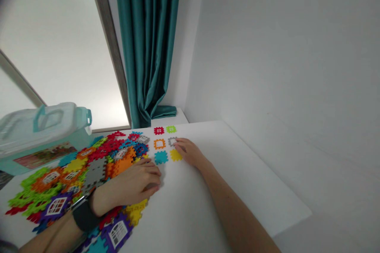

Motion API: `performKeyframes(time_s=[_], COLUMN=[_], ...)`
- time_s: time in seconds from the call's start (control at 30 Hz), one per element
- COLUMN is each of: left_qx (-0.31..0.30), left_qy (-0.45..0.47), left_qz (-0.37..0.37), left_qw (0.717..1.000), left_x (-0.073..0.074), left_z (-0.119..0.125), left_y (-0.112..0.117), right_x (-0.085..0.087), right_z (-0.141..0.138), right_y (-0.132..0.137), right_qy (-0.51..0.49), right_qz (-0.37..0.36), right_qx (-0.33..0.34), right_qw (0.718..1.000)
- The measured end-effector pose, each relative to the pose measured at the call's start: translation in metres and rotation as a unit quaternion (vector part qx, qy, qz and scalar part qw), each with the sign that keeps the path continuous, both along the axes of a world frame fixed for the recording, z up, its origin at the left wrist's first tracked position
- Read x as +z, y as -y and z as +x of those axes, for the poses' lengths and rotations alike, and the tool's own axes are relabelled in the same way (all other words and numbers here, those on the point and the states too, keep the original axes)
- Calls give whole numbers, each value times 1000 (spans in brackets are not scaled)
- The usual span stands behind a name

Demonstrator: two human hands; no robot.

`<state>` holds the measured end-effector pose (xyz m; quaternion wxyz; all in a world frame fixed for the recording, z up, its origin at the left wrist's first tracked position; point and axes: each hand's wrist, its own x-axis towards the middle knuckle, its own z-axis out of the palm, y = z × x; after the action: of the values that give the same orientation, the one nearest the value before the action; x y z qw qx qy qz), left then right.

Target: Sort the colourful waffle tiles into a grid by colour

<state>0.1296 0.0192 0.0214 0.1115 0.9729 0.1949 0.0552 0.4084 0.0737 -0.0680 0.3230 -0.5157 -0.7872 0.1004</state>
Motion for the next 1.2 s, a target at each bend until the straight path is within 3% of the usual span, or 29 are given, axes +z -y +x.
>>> performKeyframes(time_s=[1.2], left_qx=[4], left_qy=[-4], left_qz=[-6], left_qw=[1000], left_x=[-4], left_z=[-1], left_y=[0], right_x=[1], right_z=[2], right_y=[2], right_qy=[11], right_qz=[3], right_qx=[12], right_qw=[1000])
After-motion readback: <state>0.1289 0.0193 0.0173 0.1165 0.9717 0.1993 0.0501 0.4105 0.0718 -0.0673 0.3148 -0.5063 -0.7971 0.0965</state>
